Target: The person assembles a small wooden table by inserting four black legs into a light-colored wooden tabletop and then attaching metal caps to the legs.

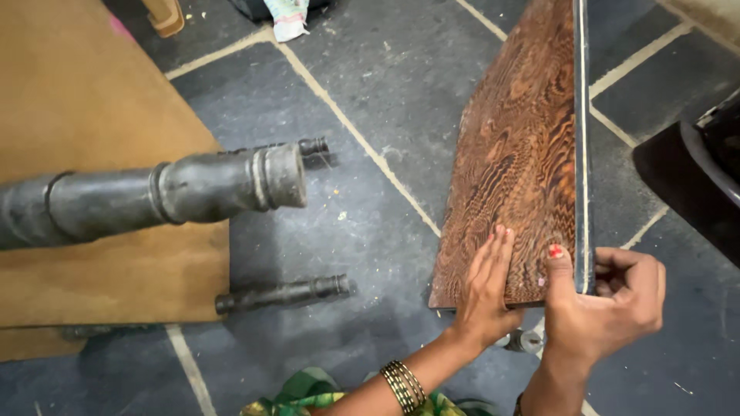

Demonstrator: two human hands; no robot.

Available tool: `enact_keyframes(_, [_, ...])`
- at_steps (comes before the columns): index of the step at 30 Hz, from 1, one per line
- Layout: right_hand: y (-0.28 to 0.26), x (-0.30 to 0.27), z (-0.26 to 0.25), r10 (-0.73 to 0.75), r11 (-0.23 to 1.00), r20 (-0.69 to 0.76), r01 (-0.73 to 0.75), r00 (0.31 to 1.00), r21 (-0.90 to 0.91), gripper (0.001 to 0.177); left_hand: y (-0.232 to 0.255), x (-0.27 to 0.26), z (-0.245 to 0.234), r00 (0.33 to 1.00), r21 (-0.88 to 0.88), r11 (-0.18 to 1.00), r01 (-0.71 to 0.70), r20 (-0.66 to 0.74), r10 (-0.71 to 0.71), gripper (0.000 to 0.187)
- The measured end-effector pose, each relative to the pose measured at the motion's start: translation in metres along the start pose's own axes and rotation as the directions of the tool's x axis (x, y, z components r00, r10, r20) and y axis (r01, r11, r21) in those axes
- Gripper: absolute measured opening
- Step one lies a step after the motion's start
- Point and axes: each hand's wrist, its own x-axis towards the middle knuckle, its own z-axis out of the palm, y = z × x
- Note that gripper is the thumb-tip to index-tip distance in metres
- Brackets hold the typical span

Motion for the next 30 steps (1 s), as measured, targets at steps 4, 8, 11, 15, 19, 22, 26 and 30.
enact_keyframes(4, [-0.028, -0.005, 0.009, 0.102, 0.939, 0.037, -0.109, 0.994, 0.325, 0.042, 0.003, -0.008, -0.013, 0.998, -0.056, 0.998, -0.017, -0.06, 0.013, 0.107])
enact_keyframes(8, [-0.041, -0.002, 0.023, -0.265, 0.881, 0.064, 0.215, 0.962, 0.422, 0.051, 0.003, -0.018, -0.02, 0.989, -0.122, 0.992, -0.041, -0.149, 0.022, 0.105])
enact_keyframes(11, [-0.046, 0.006, 0.028, -0.468, 0.782, 0.098, 0.361, 0.878, 0.508, 0.076, 0.004, -0.024, -0.025, 0.985, -0.19, 0.981, 0.022, -0.162, -0.054, 0.104])
enact_keyframes(15, [-0.046, 0.017, 0.027, -0.499, 0.7, 0.187, 0.267, 0.846, 0.662, 0.083, 0.001, -0.025, -0.02, 0.983, -0.147, 0.989, 0.006, -0.181, -0.033, 0.102])
enact_keyframes(19, [-0.041, 0.009, 0.035, -0.469, 0.633, 0.185, 0.183, 0.864, 0.752, 0.069, -0.029, -0.043, -0.009, 0.97, -0.131, 0.988, 0.084, -0.214, -0.111, 0.098])
enact_keyframes(22, [-0.037, -0.003, 0.052, -0.433, 0.581, 0.154, 0.144, 0.888, 0.801, 0.06, -0.067, -0.075, -0.007, 0.922, -0.115, 0.95, 0.291, -0.232, -0.31, 0.098])
enact_keyframes(26, [-0.042, -0.01, 0.069, -0.434, 0.545, 0.137, 0.138, 0.89, 0.827, 0.053, -0.113, -0.098, -0.006, 0.837, 0.011, 0.849, 0.528, -0.175, -0.518, 0.087])
enact_keyframes(30, [-0.062, -0.024, 0.067, -0.474, 0.557, 0.172, 0.143, 0.863, 0.818, 0.05, -0.141, -0.109, -0.003, 0.687, 0.114, 0.679, 0.725, -0.05, -0.725, 0.082])
